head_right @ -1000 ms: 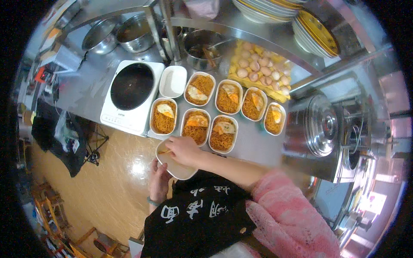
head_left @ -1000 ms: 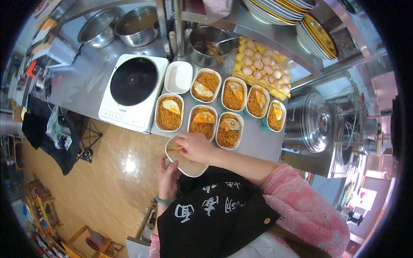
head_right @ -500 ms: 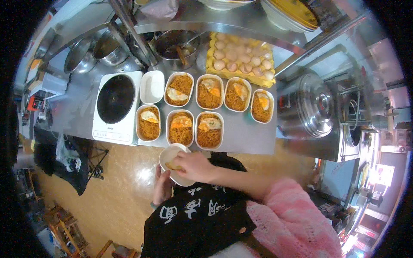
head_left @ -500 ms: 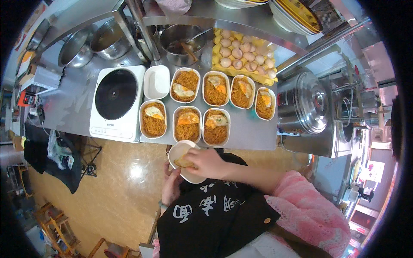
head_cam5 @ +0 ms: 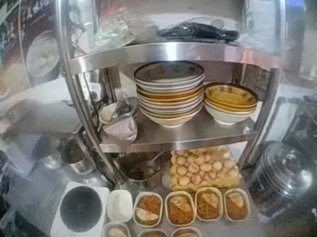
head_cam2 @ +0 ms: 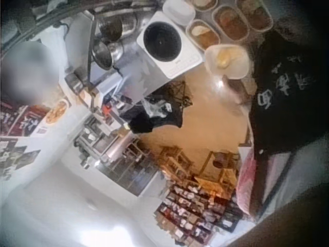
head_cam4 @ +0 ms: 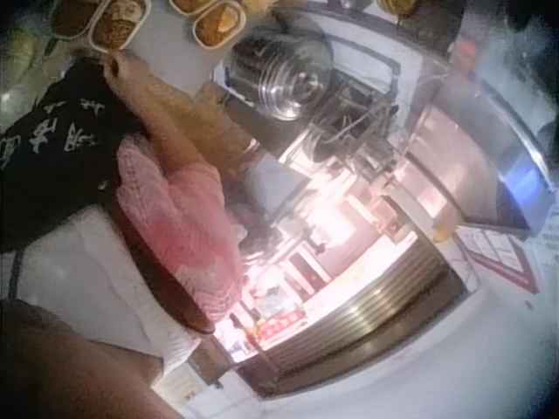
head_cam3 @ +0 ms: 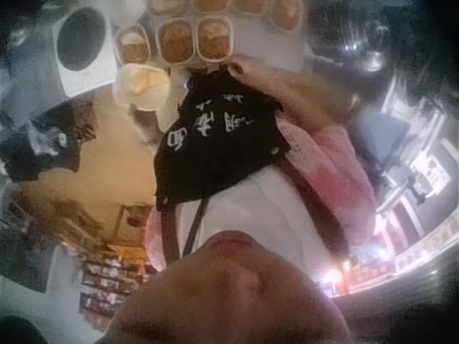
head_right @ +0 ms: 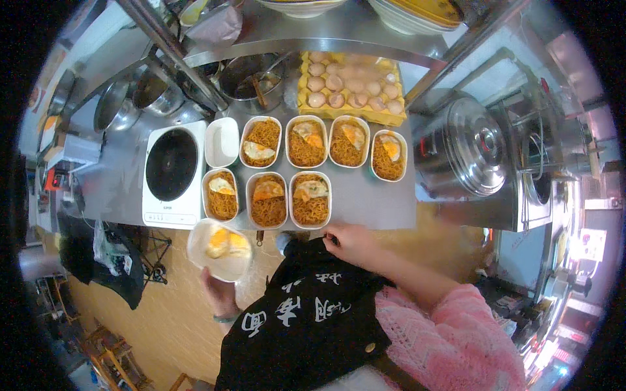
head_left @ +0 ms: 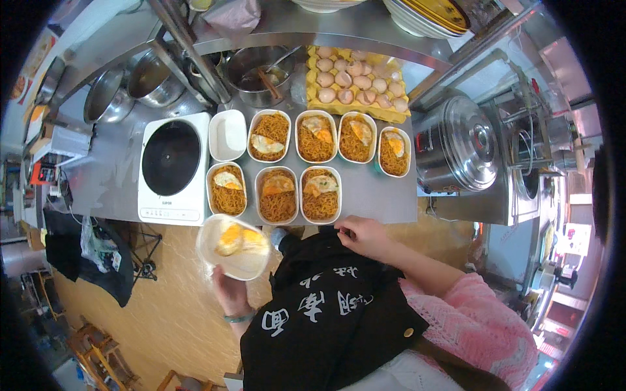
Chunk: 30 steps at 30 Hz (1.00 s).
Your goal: The person assembles multiple noodle meals by placing fried eggs into containers of noodles, then ladles sauce over each and sprinkles chopped green onions. The person uses a ladle and hands to handle the eggs, sauce, and garnish.
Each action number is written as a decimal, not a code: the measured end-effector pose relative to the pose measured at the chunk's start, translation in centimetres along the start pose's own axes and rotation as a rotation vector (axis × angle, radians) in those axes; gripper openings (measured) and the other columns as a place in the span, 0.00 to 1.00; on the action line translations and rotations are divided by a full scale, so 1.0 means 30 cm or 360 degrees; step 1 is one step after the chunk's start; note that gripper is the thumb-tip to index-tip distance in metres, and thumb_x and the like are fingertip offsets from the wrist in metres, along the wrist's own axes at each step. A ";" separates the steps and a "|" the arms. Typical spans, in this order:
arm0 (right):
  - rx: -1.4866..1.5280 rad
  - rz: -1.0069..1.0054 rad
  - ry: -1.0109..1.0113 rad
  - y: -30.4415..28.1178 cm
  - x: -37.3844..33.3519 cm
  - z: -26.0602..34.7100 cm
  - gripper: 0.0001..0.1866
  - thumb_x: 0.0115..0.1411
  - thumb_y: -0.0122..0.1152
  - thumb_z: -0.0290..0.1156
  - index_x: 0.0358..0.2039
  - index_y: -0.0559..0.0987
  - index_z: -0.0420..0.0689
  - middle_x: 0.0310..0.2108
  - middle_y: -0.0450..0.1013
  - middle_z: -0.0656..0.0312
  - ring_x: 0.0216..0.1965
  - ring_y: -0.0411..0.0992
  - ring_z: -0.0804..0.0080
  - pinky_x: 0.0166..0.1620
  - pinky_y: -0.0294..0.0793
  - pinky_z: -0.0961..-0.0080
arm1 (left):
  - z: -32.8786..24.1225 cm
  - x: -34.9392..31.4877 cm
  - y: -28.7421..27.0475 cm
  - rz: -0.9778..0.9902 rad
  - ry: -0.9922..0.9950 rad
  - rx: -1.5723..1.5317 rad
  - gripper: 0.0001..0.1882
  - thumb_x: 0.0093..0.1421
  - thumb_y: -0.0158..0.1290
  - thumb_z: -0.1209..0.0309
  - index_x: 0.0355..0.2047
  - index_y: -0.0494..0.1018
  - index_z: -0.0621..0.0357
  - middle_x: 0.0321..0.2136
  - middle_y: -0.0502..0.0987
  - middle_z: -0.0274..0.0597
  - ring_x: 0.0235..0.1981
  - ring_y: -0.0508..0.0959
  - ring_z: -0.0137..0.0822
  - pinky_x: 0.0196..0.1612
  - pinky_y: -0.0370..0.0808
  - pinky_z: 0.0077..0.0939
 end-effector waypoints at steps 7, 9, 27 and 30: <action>0.0145 -0.0050 0.0087 0.018 -0.034 -0.048 0.11 0.50 0.58 0.32 0.36 0.74 0.49 0.27 0.73 0.57 0.27 0.72 0.59 0.31 0.72 0.66 | -0.291 0.046 -0.125 -0.0066 0.0448 -0.0150 0.36 0.51 0.52 0.60 0.57 0.53 0.62 0.55 0.61 0.48 0.56 0.62 0.43 0.58 0.57 0.39; 0.0115 -0.0043 0.0167 0.002 -0.049 -0.078 0.11 0.50 0.57 0.32 0.36 0.74 0.49 0.29 0.73 0.57 0.28 0.72 0.59 0.31 0.72 0.66 | -0.335 0.058 -0.144 -0.0042 0.0491 -0.0252 0.35 0.52 0.51 0.61 0.57 0.53 0.61 0.55 0.61 0.48 0.56 0.62 0.42 0.58 0.58 0.39; 0.0207 -0.0501 0.0126 -0.043 0.125 0.169 0.26 0.48 0.60 0.32 0.49 0.67 0.47 0.36 0.73 0.55 0.29 0.73 0.61 0.32 0.73 0.68 | -0.573 0.339 0.714 0.0938 0.0009 0.0164 0.22 0.59 0.47 0.60 0.51 0.61 0.55 0.49 0.68 0.42 0.50 0.69 0.37 0.50 0.70 0.35; 0.0245 -0.0595 0.0005 -0.158 0.132 0.231 0.25 0.49 0.60 0.31 0.49 0.67 0.46 0.35 0.73 0.56 0.27 0.73 0.66 0.29 0.73 0.72 | -0.751 0.343 0.927 0.0909 0.0309 0.0504 0.22 0.61 0.44 0.60 0.52 0.57 0.58 0.46 0.69 0.45 0.45 0.73 0.37 0.43 0.76 0.30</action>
Point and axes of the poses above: each hand's wrist, its own x-axis towards the middle knuckle, its own y-axis out of the palm, z = x × y, the point moved 9 cm from there along x, towards the middle knuckle
